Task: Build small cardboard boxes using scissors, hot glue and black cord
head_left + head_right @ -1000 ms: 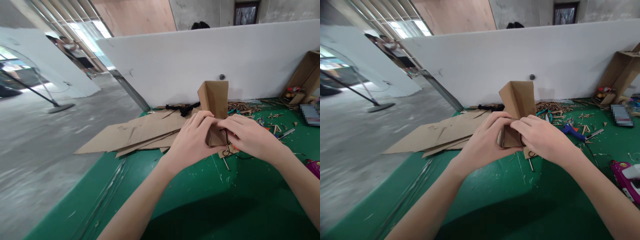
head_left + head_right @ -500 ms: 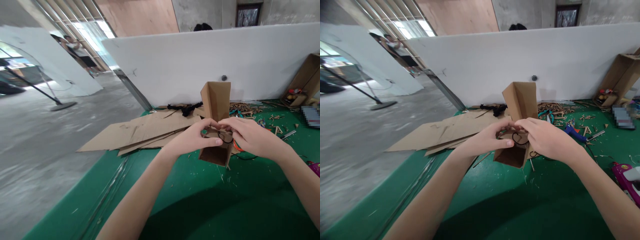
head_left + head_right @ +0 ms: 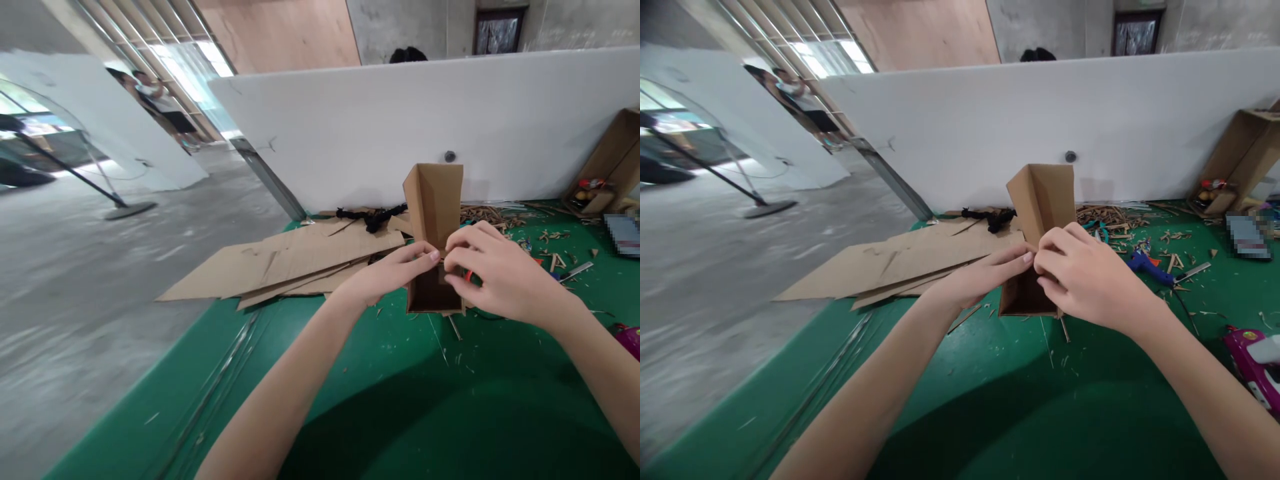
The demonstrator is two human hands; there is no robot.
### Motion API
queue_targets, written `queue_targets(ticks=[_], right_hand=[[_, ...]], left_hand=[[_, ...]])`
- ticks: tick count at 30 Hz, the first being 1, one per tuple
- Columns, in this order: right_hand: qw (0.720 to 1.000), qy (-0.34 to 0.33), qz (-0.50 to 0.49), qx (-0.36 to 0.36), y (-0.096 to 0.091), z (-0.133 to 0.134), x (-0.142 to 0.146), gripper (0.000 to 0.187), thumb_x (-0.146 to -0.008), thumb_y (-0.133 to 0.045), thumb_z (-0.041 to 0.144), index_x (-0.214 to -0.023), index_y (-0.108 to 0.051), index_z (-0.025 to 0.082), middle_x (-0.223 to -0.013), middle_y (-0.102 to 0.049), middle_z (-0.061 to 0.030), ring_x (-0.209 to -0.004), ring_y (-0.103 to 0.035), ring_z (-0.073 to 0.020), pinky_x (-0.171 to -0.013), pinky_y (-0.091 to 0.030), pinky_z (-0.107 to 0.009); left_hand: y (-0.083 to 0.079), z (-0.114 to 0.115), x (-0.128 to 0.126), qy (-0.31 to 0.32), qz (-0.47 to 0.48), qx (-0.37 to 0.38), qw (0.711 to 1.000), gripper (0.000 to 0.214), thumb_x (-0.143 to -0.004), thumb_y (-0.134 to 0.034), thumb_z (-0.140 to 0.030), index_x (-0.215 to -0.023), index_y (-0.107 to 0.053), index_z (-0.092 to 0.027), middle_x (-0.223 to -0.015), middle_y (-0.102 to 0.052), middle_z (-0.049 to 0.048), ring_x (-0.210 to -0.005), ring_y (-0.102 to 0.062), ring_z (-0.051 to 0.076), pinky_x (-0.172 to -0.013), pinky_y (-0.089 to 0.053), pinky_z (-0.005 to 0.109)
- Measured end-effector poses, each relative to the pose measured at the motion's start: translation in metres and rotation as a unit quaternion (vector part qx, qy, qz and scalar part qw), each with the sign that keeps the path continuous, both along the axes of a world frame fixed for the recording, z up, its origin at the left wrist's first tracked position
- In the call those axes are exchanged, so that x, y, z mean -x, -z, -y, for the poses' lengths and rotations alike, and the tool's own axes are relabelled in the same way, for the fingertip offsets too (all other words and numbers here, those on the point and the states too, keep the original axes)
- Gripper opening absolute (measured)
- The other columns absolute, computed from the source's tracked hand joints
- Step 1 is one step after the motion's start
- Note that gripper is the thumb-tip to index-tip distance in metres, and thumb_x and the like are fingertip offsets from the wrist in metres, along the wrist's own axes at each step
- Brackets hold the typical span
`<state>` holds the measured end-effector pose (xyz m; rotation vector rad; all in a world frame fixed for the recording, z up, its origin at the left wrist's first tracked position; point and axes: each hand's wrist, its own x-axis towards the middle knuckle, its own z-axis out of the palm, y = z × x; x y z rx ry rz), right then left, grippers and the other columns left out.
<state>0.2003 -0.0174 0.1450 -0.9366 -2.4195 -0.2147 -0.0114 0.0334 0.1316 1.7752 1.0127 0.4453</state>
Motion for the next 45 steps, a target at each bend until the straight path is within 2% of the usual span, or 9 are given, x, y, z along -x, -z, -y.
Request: queue_targets(ticks=[3, 7, 10, 15, 23, 30, 33, 37, 45], right_hand=[[0.995, 0.019, 0.095, -0.029, 0.008, -0.003, 0.008, 0.008, -0.092, -0.057, 0.022, -0.090, -0.063, 0.017, -0.102, -0.061, -0.0095, -0.096, -0.052, -0.0252, -0.081, -0.045, -0.039], [0.980, 0.108, 0.160, -0.053, 0.023, -0.004, 0.019, 0.012, -0.089, -0.057, 0.020, -0.098, -0.061, 0.014, -0.099, -0.059, -0.0100, -0.094, -0.053, -0.0271, -0.074, -0.044, -0.040], [0.970, 0.169, 0.173, -0.027, 0.034, -0.005, 0.026, 0.012, -0.089, -0.052, 0.015, -0.099, -0.059, 0.014, -0.100, -0.059, -0.0102, -0.091, -0.056, -0.0266, -0.067, -0.043, -0.037], [0.958, 0.203, 0.198, 0.047, 0.045, -0.012, 0.030, 0.014, -0.087, -0.053, 0.010, -0.100, -0.058, 0.014, -0.099, -0.062, -0.0097, -0.088, -0.061, -0.0251, -0.057, -0.040, -0.034], [0.951, 0.190, 0.221, 0.099, 0.052, -0.018, 0.029, 0.021, -0.086, -0.051, 0.004, -0.105, -0.056, 0.013, -0.099, -0.065, -0.0100, -0.085, -0.065, -0.0238, -0.053, -0.038, -0.032], [0.964, 0.145, 0.200, 0.093, 0.060, -0.025, 0.020, 0.038, -0.086, -0.051, -0.001, -0.122, -0.051, 0.011, -0.103, -0.065, -0.0101, -0.086, -0.064, -0.0221, -0.052, -0.035, -0.030], [0.972, 0.096, 0.198, 0.088, 0.056, -0.028, 0.011, 0.026, -0.088, -0.053, 0.001, -0.110, -0.060, 0.014, -0.098, -0.063, -0.0088, -0.088, -0.060, -0.0214, -0.052, -0.031, -0.029], [0.976, 0.022, 0.173, 0.134, 0.051, -0.034, -0.001, 0.019, -0.088, -0.060, 0.005, -0.090, -0.071, 0.021, -0.091, -0.059, -0.0064, -0.090, -0.052, -0.0204, -0.061, -0.032, -0.028], [0.977, 0.035, 0.199, 0.068, 0.061, -0.029, 0.009, 0.021, -0.091, -0.058, 0.009, -0.091, -0.075, 0.020, -0.095, -0.058, -0.0100, -0.092, -0.050, -0.0240, -0.073, -0.033, -0.034]], left_hand=[[0.007, -0.005, -0.002, 0.011, -0.002, 0.020, 1.000, 0.047, -0.086, -0.052, -0.066, -0.098, -0.060, -0.022, -0.090, -0.061, 0.0011, -0.092, -0.058, 0.020, -0.078, -0.048, 0.031], [0.018, -0.010, -0.007, -0.005, -0.027, 0.028, 0.999, 0.041, -0.087, -0.053, -0.061, -0.097, -0.062, -0.021, -0.090, -0.062, 0.0014, -0.087, -0.059, 0.019, -0.070, -0.048, 0.028], [0.025, -0.012, -0.014, -0.016, -0.051, 0.057, 0.997, 0.042, -0.088, -0.050, -0.059, -0.103, -0.063, -0.022, -0.095, -0.065, 0.0034, -0.086, -0.061, 0.020, -0.064, -0.048, 0.027], [0.036, -0.015, -0.023, -0.045, -0.094, 0.098, 0.990, 0.041, -0.086, -0.051, -0.056, -0.109, -0.066, -0.025, -0.113, -0.069, 0.0057, -0.103, -0.063, 0.025, -0.063, -0.051, 0.026], [0.049, -0.023, -0.022, -0.025, -0.102, 0.140, 0.984, 0.048, -0.083, -0.053, -0.060, -0.113, -0.065, -0.024, -0.118, -0.068, 0.0083, -0.097, -0.066, 0.026, -0.058, -0.054, 0.026], [0.057, -0.031, -0.013, 0.005, -0.036, 0.169, 0.985, 0.058, -0.084, -0.050, -0.066, -0.123, -0.061, -0.025, -0.125, -0.065, 0.0110, -0.096, -0.063, 0.025, -0.064, -0.055, 0.031], [0.062, -0.037, -0.009, 0.047, -0.022, 0.185, 0.981, 0.061, -0.081, -0.055, -0.066, -0.125, -0.061, -0.024, -0.125, -0.064, 0.0117, -0.098, -0.062, 0.024, -0.065, -0.054, 0.030], [0.066, -0.039, -0.011, 0.027, -0.049, 0.164, 0.985, 0.068, -0.082, -0.050, -0.071, -0.123, -0.063, -0.017, -0.118, -0.066, 0.0156, -0.097, -0.062, 0.026, -0.062, -0.053, 0.029], [0.052, -0.027, -0.016, 0.029, -0.084, 0.105, 0.991, 0.066, -0.085, -0.041, -0.077, -0.098, -0.067, -0.017, -0.114, -0.067, 0.0130, -0.098, -0.064, 0.027, -0.058, -0.055, 0.026]])
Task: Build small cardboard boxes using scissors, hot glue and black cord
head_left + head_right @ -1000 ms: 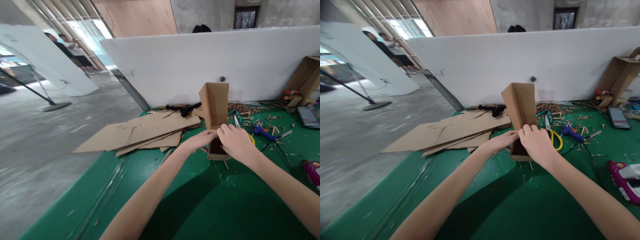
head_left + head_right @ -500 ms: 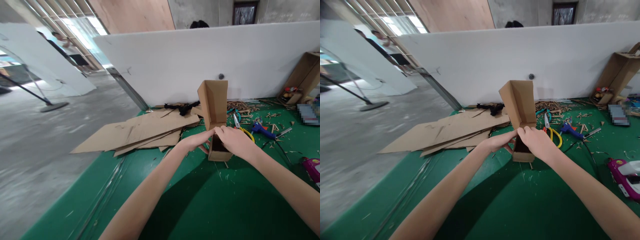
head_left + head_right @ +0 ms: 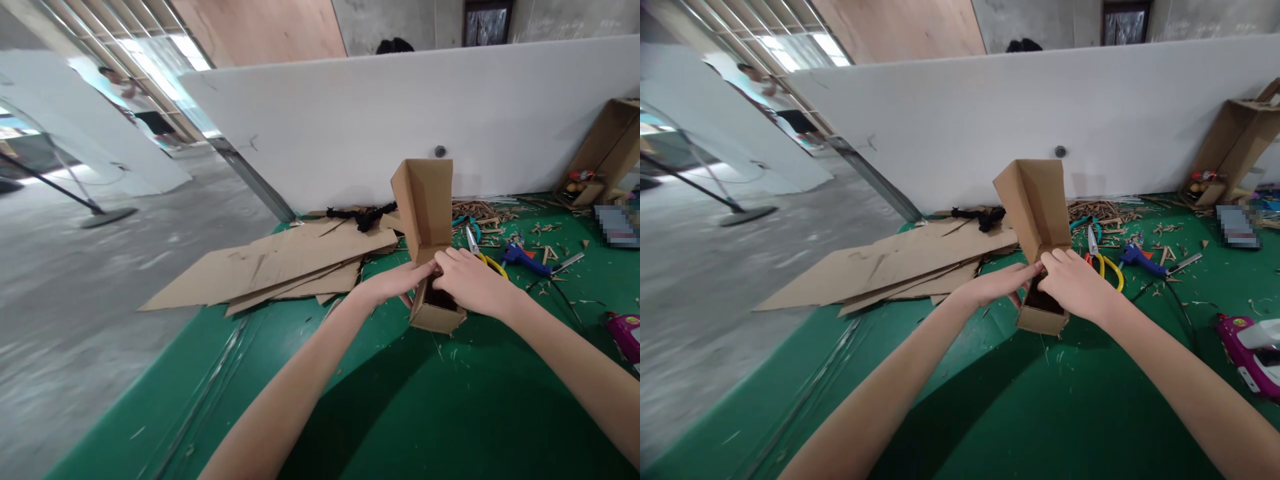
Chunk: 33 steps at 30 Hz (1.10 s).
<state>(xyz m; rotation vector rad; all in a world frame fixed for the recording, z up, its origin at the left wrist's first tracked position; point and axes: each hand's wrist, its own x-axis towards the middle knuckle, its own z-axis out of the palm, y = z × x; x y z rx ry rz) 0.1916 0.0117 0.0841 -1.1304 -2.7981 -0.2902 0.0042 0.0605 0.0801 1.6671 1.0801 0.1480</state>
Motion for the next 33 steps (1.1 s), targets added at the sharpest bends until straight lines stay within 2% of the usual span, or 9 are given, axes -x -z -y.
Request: queue_targets(ticks=[5, 9, 14, 19, 23, 28, 33], right_hand=[[1.000, 0.026, -0.004, -0.015, 0.008, 0.001, 0.006, 0.018, -0.087, -0.059, 0.008, -0.081, -0.074, 0.018, -0.092, -0.057, -0.0093, -0.089, -0.050, -0.0235, -0.069, -0.029, -0.033], [0.999, 0.040, -0.011, -0.010, 0.014, -0.002, 0.009, 0.020, -0.086, -0.057, 0.006, -0.081, -0.074, 0.017, -0.092, -0.057, -0.0092, -0.087, -0.051, -0.0214, -0.066, -0.028, -0.032], [0.998, 0.031, -0.038, 0.050, 0.013, -0.009, 0.005, 0.022, -0.087, -0.056, 0.007, -0.084, -0.075, 0.019, -0.091, -0.059, -0.0078, -0.086, -0.054, -0.0199, -0.066, -0.032, -0.031], [0.977, 0.004, -0.162, 0.138, 0.009, -0.017, -0.006, 0.024, -0.087, -0.056, 0.008, -0.093, -0.075, 0.022, -0.102, -0.061, -0.0063, -0.091, -0.059, -0.0176, -0.073, -0.041, -0.029], [0.969, 0.014, -0.192, 0.152, 0.008, -0.019, -0.008, 0.024, -0.088, -0.053, 0.006, -0.092, -0.073, 0.020, -0.108, -0.061, -0.0064, -0.090, -0.061, -0.0158, -0.072, -0.043, -0.028], [0.983, 0.024, -0.142, 0.110, 0.005, -0.014, -0.004, 0.018, -0.087, -0.049, 0.005, -0.093, -0.061, 0.018, -0.099, -0.061, -0.0052, -0.076, -0.057, -0.0144, -0.060, -0.033, -0.027], [0.967, 0.068, -0.199, 0.143, 0.006, -0.013, -0.005, 0.019, -0.084, -0.048, 0.010, -0.098, -0.048, 0.021, -0.090, -0.063, -0.0023, -0.073, -0.056, -0.0157, -0.059, -0.031, -0.026]], left_hand=[[-0.003, 0.001, -0.001, 0.030, -0.003, 0.006, 1.000, 0.059, -0.085, -0.045, -0.072, -0.084, -0.066, -0.017, -0.098, -0.071, 0.0107, -0.092, -0.066, 0.026, -0.057, -0.054, 0.027], [-0.005, 0.003, -0.003, 0.025, -0.007, 0.012, 1.000, 0.054, -0.085, -0.047, -0.069, -0.088, -0.067, -0.018, -0.098, -0.072, 0.0090, -0.092, -0.066, 0.024, -0.059, -0.053, 0.025], [-0.008, 0.005, -0.004, 0.034, -0.009, 0.018, 0.999, 0.058, -0.085, -0.046, -0.071, -0.089, -0.068, -0.018, -0.097, -0.072, 0.0092, -0.088, -0.066, 0.023, -0.060, -0.052, 0.025], [-0.010, 0.003, 0.000, -0.005, -0.005, 0.010, 1.000, 0.064, -0.085, -0.043, -0.075, -0.101, -0.069, -0.019, -0.102, -0.071, 0.0097, -0.093, -0.065, 0.023, -0.062, -0.052, 0.025], [-0.008, 0.001, 0.001, -0.021, 0.009, 0.015, 1.000, 0.067, -0.083, -0.044, -0.077, -0.102, -0.070, -0.018, -0.100, -0.072, 0.0113, -0.098, -0.065, 0.025, -0.062, -0.053, 0.027], [-0.003, -0.003, 0.001, -0.023, 0.017, 0.020, 0.999, 0.065, -0.082, -0.049, -0.074, -0.104, -0.068, -0.016, -0.110, -0.070, 0.0141, -0.100, -0.064, 0.026, -0.061, -0.053, 0.028], [-0.002, -0.003, 0.002, -0.023, 0.018, 0.026, 0.999, 0.059, -0.087, -0.046, -0.066, -0.116, -0.065, -0.018, -0.127, -0.064, 0.0146, -0.112, -0.061, 0.027, -0.067, -0.054, 0.028]])
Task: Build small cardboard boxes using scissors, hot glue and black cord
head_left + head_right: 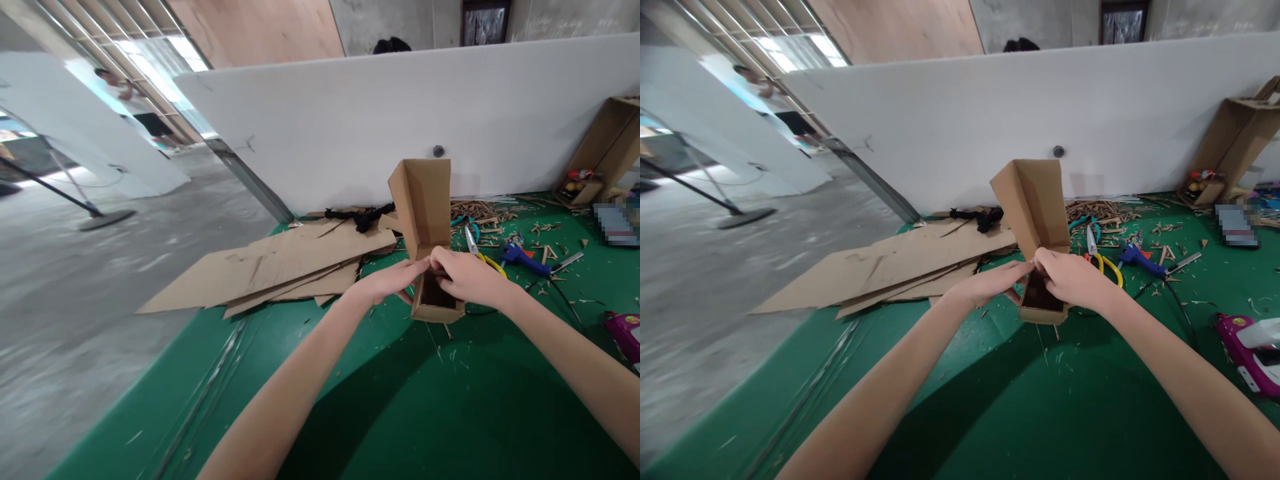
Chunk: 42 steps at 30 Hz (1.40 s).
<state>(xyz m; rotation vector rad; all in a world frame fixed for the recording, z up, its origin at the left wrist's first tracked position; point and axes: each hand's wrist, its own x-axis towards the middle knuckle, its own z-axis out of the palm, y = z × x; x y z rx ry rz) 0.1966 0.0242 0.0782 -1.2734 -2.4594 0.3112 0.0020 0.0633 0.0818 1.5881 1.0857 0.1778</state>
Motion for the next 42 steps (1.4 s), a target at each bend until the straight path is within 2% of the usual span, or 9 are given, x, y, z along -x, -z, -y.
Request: queue_targets(ticks=[5, 9, 12, 15, 21, 25, 31, 38, 42], right_hand=[[0.997, 0.018, -0.065, 0.024, 0.004, -0.006, -0.003, 0.019, -0.083, -0.048, 0.010, -0.098, -0.046, 0.022, -0.092, -0.065, -0.0035, -0.080, -0.059, -0.0171, -0.065, -0.038, -0.027], [0.991, 0.043, -0.119, 0.042, 0.007, -0.007, -0.001, 0.020, -0.084, -0.050, 0.009, -0.100, -0.049, 0.022, -0.096, -0.068, -0.0045, -0.088, -0.063, -0.0181, -0.073, -0.045, -0.030], [0.987, 0.034, -0.152, 0.044, 0.010, -0.008, 0.001, 0.025, -0.082, -0.051, 0.006, -0.101, -0.052, 0.021, -0.100, -0.070, -0.0053, -0.093, -0.065, -0.0180, -0.081, -0.049, -0.032], [0.983, 0.016, -0.180, 0.038, 0.011, -0.009, 0.002, 0.026, -0.082, -0.052, 0.004, -0.101, -0.055, 0.020, -0.102, -0.072, -0.0056, -0.095, -0.067, -0.0170, -0.084, -0.051, -0.033], [0.986, -0.006, -0.164, 0.025, 0.007, -0.002, 0.006, 0.027, -0.085, -0.050, 0.005, -0.106, -0.059, 0.020, -0.108, -0.073, -0.0060, -0.099, -0.067, -0.0175, -0.087, -0.052, -0.034], [0.988, 0.002, -0.154, 0.026, 0.006, 0.001, 0.011, 0.024, -0.085, -0.051, 0.004, -0.102, -0.061, 0.019, -0.104, -0.073, -0.0062, -0.095, -0.068, -0.0177, -0.084, -0.052, -0.034], [0.975, -0.002, -0.212, 0.064, 0.015, -0.005, 0.011, 0.019, -0.084, -0.054, 0.005, -0.094, -0.063, 0.019, -0.096, -0.074, -0.0037, -0.090, -0.069, -0.0156, -0.083, -0.053, -0.032], [0.970, 0.009, -0.227, 0.089, 0.030, -0.014, 0.009, 0.019, -0.083, -0.056, 0.005, -0.092, -0.063, 0.020, -0.095, -0.075, -0.0036, -0.090, -0.070, -0.0165, -0.083, -0.054, -0.032], [0.971, 0.010, -0.217, 0.097, 0.022, -0.012, 0.010, 0.014, -0.086, -0.059, 0.012, -0.095, -0.062, 0.021, -0.099, -0.074, -0.0046, -0.093, -0.070, -0.0174, -0.084, -0.054, -0.032]], left_hand=[[-0.002, 0.004, -0.002, 0.001, 0.014, -0.041, 0.999, 0.051, -0.086, -0.052, -0.045, -0.131, -0.054, -0.020, -0.135, -0.058, 0.0126, -0.120, -0.056, 0.027, -0.076, -0.052, 0.029], [-0.003, 0.010, -0.008, 0.012, -0.035, -0.160, 0.986, 0.054, -0.075, -0.054, -0.023, -0.128, -0.054, -0.012, -0.124, -0.064, 0.0154, -0.109, -0.062, 0.029, -0.085, -0.049, 0.036], [-0.003, 0.016, -0.012, 0.010, -0.072, -0.256, 0.964, 0.045, -0.075, -0.052, -0.020, -0.119, -0.059, -0.013, -0.120, -0.067, 0.0144, -0.109, -0.063, 0.030, -0.091, -0.048, 0.039], [-0.004, 0.021, -0.012, 0.017, -0.095, -0.303, 0.948, 0.036, -0.080, -0.050, -0.023, -0.113, -0.061, -0.016, -0.110, -0.071, 0.0128, -0.100, -0.066, 0.031, -0.085, -0.049, 0.040], [-0.007, 0.022, -0.008, 0.019, -0.103, -0.309, 0.945, 0.033, -0.079, -0.052, -0.023, -0.110, -0.064, -0.018, -0.113, -0.072, 0.0130, -0.103, -0.067, 0.032, -0.084, -0.051, 0.040], [-0.009, 0.023, -0.011, 0.001, -0.182, -0.322, 0.929, 0.026, -0.079, -0.053, -0.025, -0.099, -0.068, -0.019, -0.103, -0.073, 0.0152, -0.097, -0.068, 0.036, -0.080, -0.050, 0.044], [-0.004, 0.023, -0.012, 0.008, -0.219, -0.337, 0.916, 0.027, -0.082, -0.049, -0.024, -0.099, -0.069, -0.015, -0.101, -0.073, 0.0194, -0.097, -0.068, 0.038, -0.078, -0.050, 0.045], [0.004, 0.017, -0.014, 0.014, -0.226, -0.323, 0.919, 0.024, -0.083, -0.052, -0.025, -0.093, -0.070, -0.014, -0.094, -0.073, 0.0181, -0.090, -0.069, 0.034, -0.070, -0.047, 0.038], [0.006, 0.013, -0.013, 0.010, -0.220, -0.313, 0.924, 0.020, -0.082, -0.054, -0.022, -0.089, -0.070, -0.014, -0.088, -0.074, 0.0147, -0.082, -0.068, 0.028, -0.064, -0.044, 0.033]])
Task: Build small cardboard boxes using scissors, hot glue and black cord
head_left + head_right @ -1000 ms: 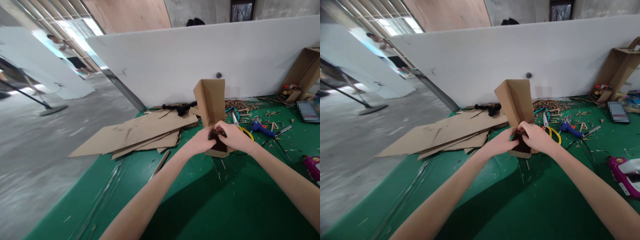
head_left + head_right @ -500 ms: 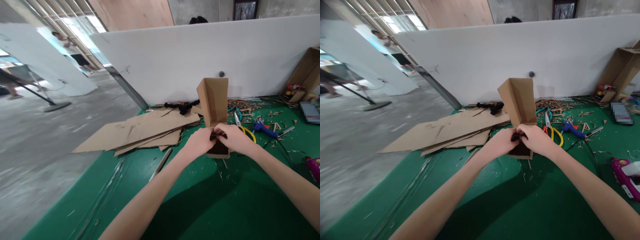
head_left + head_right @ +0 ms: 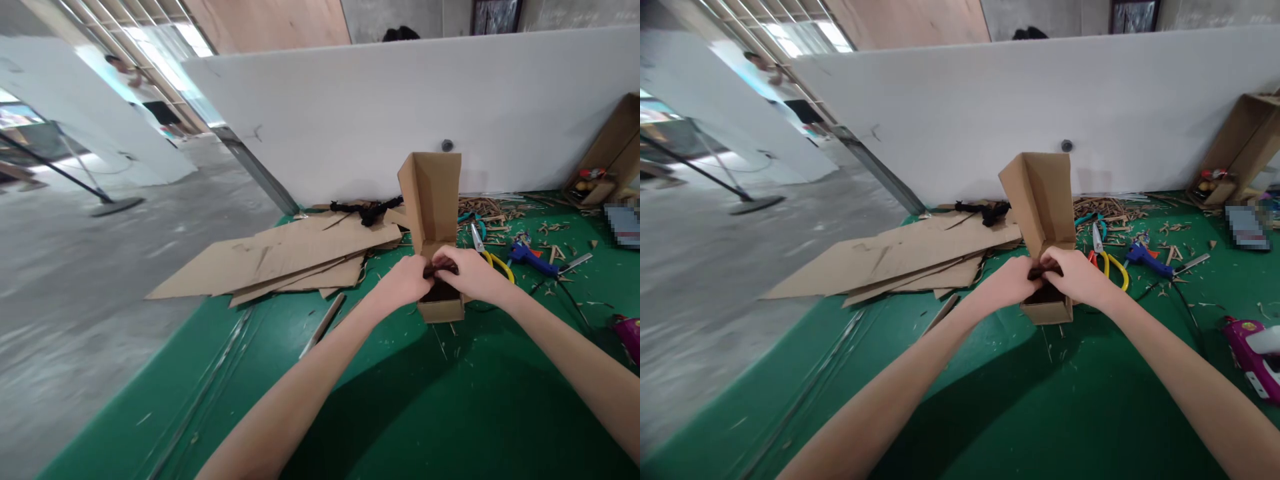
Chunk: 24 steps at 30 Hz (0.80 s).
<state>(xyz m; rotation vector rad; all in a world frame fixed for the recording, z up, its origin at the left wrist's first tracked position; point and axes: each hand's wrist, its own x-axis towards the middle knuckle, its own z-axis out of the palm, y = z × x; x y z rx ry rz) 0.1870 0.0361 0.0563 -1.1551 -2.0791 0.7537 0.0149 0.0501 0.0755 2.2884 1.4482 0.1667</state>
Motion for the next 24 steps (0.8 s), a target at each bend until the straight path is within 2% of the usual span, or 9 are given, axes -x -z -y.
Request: queue_targets(ticks=[3, 6, 7, 9, 11, 13, 15, 18, 24], right_hand=[[0.998, 0.031, 0.030, -0.045, -0.015, 0.003, -0.007, 0.015, -0.090, -0.060, 0.028, -0.104, -0.062, 0.021, -0.107, -0.071, -0.0070, -0.093, -0.068, -0.0194, -0.082, -0.054, -0.033], [0.980, 0.127, 0.116, -0.099, -0.024, 0.008, -0.030, 0.023, -0.096, -0.050, 0.032, -0.113, -0.059, 0.020, -0.113, -0.070, -0.0093, -0.098, -0.067, -0.0223, -0.081, -0.054, -0.034], [0.961, 0.172, 0.184, -0.118, -0.024, 0.011, -0.040, 0.025, -0.097, -0.047, 0.031, -0.116, -0.058, 0.020, -0.114, -0.070, -0.0099, -0.100, -0.066, -0.0249, -0.080, -0.053, -0.036], [0.897, 0.264, 0.327, -0.134, -0.017, 0.017, -0.064, 0.027, -0.097, -0.041, 0.026, -0.116, -0.058, 0.017, -0.112, -0.069, -0.0141, -0.105, -0.064, -0.0317, -0.079, -0.052, -0.041], [0.834, 0.322, 0.440, -0.082, -0.004, 0.022, -0.088, 0.027, -0.095, -0.042, 0.024, -0.110, -0.060, 0.012, -0.104, -0.069, -0.0189, -0.102, -0.064, -0.0367, -0.076, -0.052, -0.045], [0.794, 0.358, 0.490, -0.031, 0.012, 0.026, -0.108, 0.027, -0.091, -0.043, 0.020, -0.109, -0.060, 0.008, -0.107, -0.066, -0.0235, -0.106, -0.061, -0.0410, -0.076, -0.052, -0.047], [0.782, 0.374, 0.499, 0.001, 0.025, 0.025, -0.121, 0.028, -0.090, -0.045, 0.019, -0.110, -0.059, 0.007, -0.112, -0.064, -0.0256, -0.110, -0.059, -0.0422, -0.077, -0.051, -0.049], [0.787, 0.366, 0.496, 0.014, 0.039, 0.019, -0.128, 0.030, -0.089, -0.044, 0.017, -0.113, -0.056, 0.006, -0.111, -0.064, -0.0256, -0.110, -0.059, -0.0397, -0.078, -0.051, -0.046], [0.786, 0.405, 0.466, -0.020, 0.048, 0.011, -0.129, 0.036, -0.087, -0.047, 0.018, -0.121, -0.053, 0.005, -0.110, -0.062, -0.0260, -0.107, -0.060, -0.0393, -0.075, -0.049, -0.042]], left_hand=[[-0.004, -0.002, 0.003, 0.018, 0.012, 0.028, 0.999, 0.015, -0.082, -0.055, -0.023, -0.081, -0.068, -0.016, -0.078, -0.072, 0.0087, -0.073, -0.065, 0.022, -0.059, -0.040, 0.029], [-0.009, -0.003, 0.005, 0.032, -0.001, 0.050, 0.998, 0.019, -0.082, -0.055, -0.026, -0.066, -0.059, -0.018, -0.064, -0.063, 0.0031, -0.062, -0.056, 0.017, -0.054, -0.033, 0.028], [-0.011, -0.002, 0.005, 0.034, -0.008, 0.051, 0.998, 0.022, -0.082, -0.055, -0.027, -0.062, -0.055, -0.018, -0.062, -0.061, 0.0021, -0.059, -0.054, 0.016, -0.053, -0.031, 0.029], [-0.013, -0.002, 0.004, 0.039, -0.014, 0.053, 0.998, 0.026, -0.082, -0.054, -0.028, -0.059, -0.050, -0.019, -0.060, -0.057, 0.0012, -0.057, -0.050, 0.015, -0.053, -0.029, 0.030], [-0.013, -0.001, 0.003, 0.038, -0.015, 0.061, 0.997, 0.027, -0.082, -0.054, -0.028, -0.058, -0.047, -0.019, -0.060, -0.055, 0.0008, -0.057, -0.048, 0.015, -0.053, -0.029, 0.030], [-0.012, -0.001, 0.003, 0.033, -0.016, 0.072, 0.997, 0.025, -0.081, -0.053, -0.027, -0.058, -0.046, -0.020, -0.059, -0.055, 0.0005, -0.056, -0.047, 0.014, -0.053, -0.028, 0.030], [-0.009, -0.002, 0.002, 0.031, -0.013, 0.074, 0.997, 0.024, -0.081, -0.053, -0.028, -0.059, -0.048, -0.019, -0.060, -0.057, 0.0010, -0.057, -0.049, 0.015, -0.053, -0.028, 0.030], [-0.004, -0.004, 0.003, 0.035, -0.007, 0.064, 0.997, 0.022, -0.080, -0.053, -0.030, -0.061, -0.052, -0.019, -0.064, -0.061, 0.0024, -0.060, -0.052, 0.016, -0.054, -0.029, 0.030], [-0.002, -0.004, 0.004, 0.036, -0.004, 0.055, 0.998, 0.020, -0.080, -0.054, -0.030, -0.066, -0.060, -0.017, -0.069, -0.067, 0.0048, -0.063, -0.057, 0.018, -0.055, -0.032, 0.030]])
